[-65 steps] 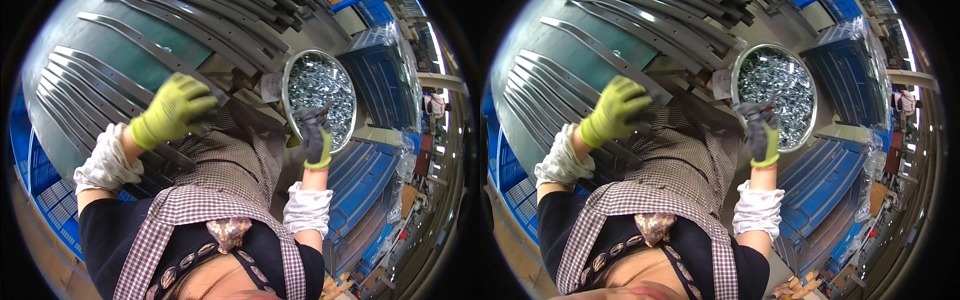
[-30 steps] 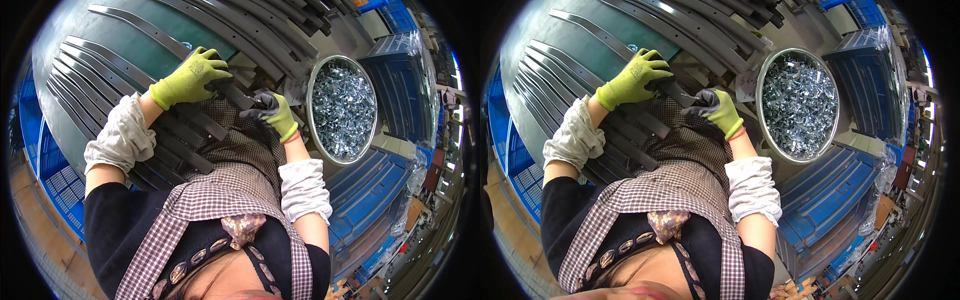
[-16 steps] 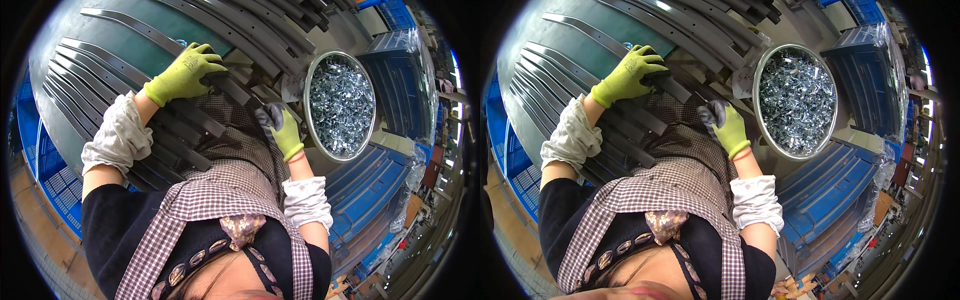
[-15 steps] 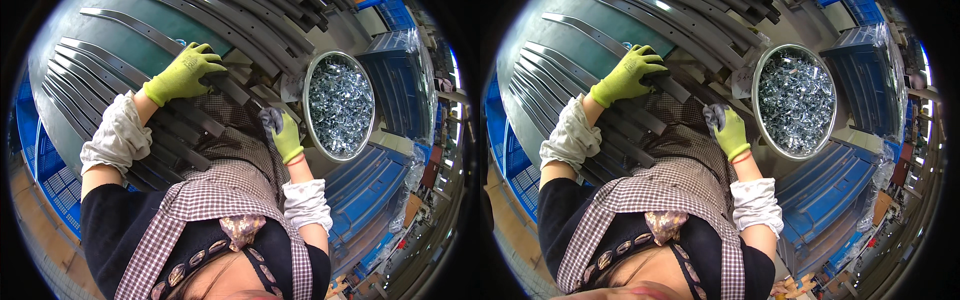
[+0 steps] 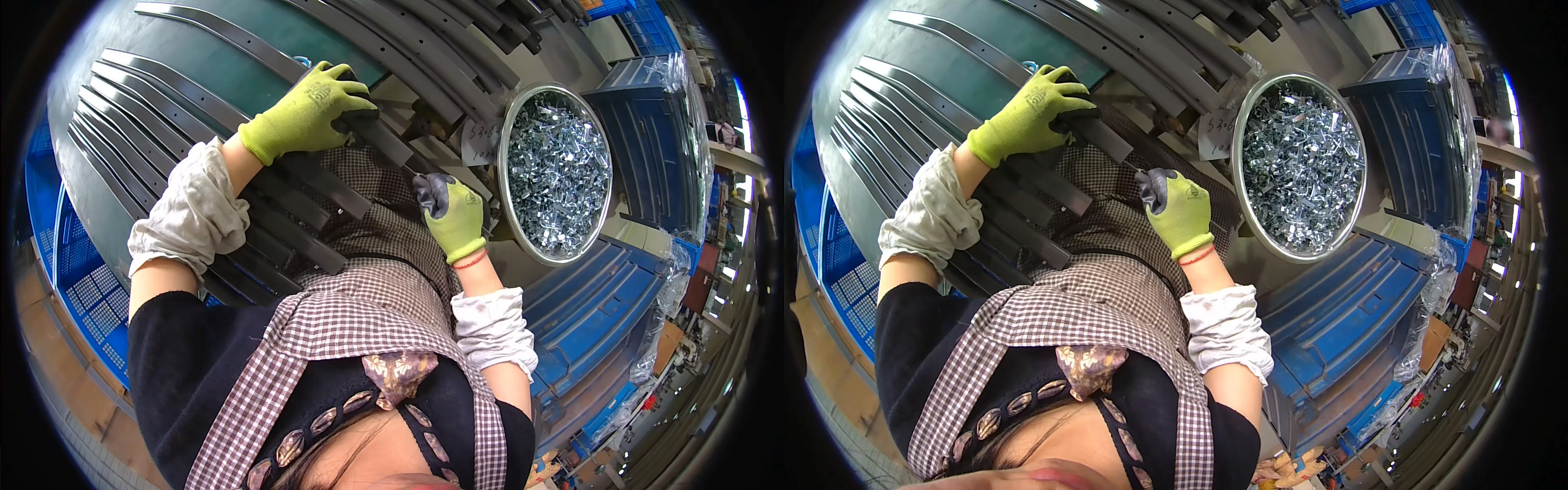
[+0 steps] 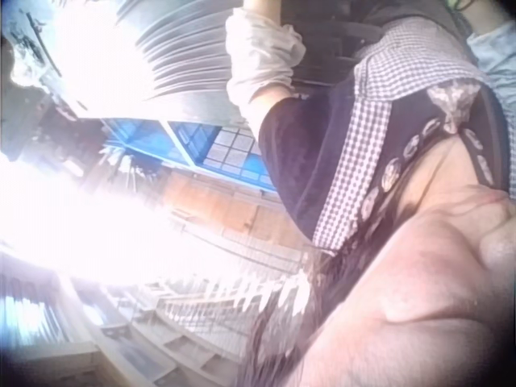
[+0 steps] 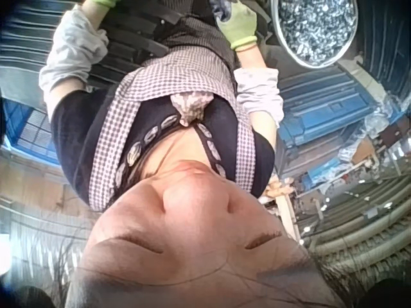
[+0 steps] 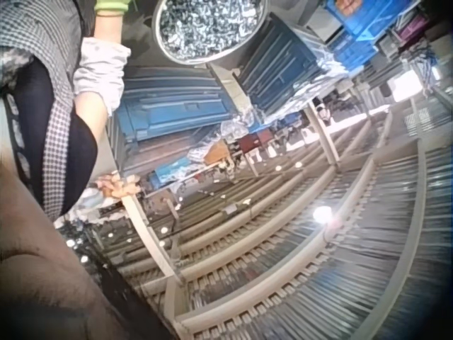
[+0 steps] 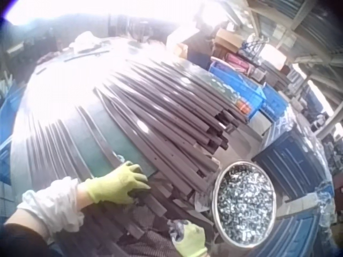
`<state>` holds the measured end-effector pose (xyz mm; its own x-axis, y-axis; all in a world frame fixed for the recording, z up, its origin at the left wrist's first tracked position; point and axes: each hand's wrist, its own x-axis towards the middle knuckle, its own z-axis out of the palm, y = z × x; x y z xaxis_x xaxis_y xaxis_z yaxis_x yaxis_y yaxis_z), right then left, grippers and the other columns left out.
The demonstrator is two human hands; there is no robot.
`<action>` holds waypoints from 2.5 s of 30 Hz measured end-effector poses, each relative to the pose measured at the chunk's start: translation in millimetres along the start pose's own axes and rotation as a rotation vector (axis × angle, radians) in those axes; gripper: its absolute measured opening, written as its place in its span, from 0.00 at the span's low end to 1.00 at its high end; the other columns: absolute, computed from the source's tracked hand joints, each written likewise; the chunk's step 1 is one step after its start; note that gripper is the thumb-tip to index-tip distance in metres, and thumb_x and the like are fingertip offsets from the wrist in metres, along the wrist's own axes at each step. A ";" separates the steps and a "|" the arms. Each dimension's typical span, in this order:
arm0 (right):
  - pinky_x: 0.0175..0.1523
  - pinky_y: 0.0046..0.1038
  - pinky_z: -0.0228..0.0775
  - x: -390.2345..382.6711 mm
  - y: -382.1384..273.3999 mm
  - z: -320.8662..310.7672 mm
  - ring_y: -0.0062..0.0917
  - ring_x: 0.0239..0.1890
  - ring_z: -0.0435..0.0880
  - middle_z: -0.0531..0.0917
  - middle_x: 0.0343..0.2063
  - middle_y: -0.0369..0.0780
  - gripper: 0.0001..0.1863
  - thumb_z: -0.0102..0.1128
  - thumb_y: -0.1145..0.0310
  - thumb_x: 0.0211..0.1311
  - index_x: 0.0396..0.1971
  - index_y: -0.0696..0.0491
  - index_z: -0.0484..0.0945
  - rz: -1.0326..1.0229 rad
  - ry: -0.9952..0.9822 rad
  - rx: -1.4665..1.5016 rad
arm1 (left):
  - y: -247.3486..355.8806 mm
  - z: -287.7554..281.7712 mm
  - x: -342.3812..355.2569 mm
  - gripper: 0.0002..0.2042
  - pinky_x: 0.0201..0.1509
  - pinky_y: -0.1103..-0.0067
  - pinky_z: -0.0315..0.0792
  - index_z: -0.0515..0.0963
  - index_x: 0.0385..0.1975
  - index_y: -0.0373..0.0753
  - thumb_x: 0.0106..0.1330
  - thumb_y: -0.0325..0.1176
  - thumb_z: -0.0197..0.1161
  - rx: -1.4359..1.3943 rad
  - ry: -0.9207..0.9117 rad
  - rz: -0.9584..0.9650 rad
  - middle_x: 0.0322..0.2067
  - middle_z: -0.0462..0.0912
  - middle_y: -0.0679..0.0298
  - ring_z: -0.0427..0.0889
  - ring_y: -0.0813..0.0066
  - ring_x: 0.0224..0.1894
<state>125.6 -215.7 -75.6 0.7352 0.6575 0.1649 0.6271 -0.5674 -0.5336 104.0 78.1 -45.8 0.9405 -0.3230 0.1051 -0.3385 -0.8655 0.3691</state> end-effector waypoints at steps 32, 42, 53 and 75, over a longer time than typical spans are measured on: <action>0.32 0.35 0.74 7.1 -9.5 -10.8 0.37 0.28 0.82 0.80 0.27 0.39 0.19 0.65 0.72 0.43 0.41 0.49 0.79 -0.226 -0.025 -0.248 | 1.7 -12.3 3.3 0.25 0.62 0.64 0.67 0.84 0.46 0.46 0.42 0.35 0.75 -0.034 -0.093 -0.002 0.46 0.83 0.67 0.72 0.59 0.56; 0.44 0.31 0.77 -21.5 73.6 -80.4 0.35 0.40 0.84 0.82 0.40 0.41 0.15 0.67 0.72 0.54 0.44 0.50 0.80 0.252 0.276 -0.154 | -30.0 -34.3 -23.2 0.23 0.66 0.69 0.66 0.80 0.48 0.37 0.48 0.24 0.68 -0.381 0.219 -0.178 0.52 0.79 0.56 0.73 0.55 0.58; 0.48 0.42 0.76 20.1 189.9 -126.6 0.44 0.43 0.84 0.85 0.40 0.47 0.21 0.68 0.52 0.54 0.44 0.48 0.81 0.686 0.134 -0.554 | -64.4 -37.8 -115.5 0.13 0.57 0.63 0.66 0.80 0.39 0.38 0.58 0.38 0.65 0.363 0.378 -0.584 0.43 0.80 0.57 0.75 0.53 0.51; 0.21 0.15 0.57 -33.3 177.0 -134.7 0.08 0.17 0.68 0.79 0.22 0.28 0.08 0.62 0.80 0.58 0.36 0.53 0.83 0.692 0.499 0.574 | -12.7 -2.3 33.9 0.25 0.68 0.61 0.61 0.77 0.56 0.48 0.53 0.33 0.68 0.408 0.190 -0.052 0.56 0.75 0.58 0.70 0.58 0.60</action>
<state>246.8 -404.8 -63.8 0.9942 -0.0788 -0.0736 -0.0960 -0.3351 -0.9373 140.2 79.1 -44.8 0.9324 -0.2320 0.2772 -0.2382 -0.9711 -0.0117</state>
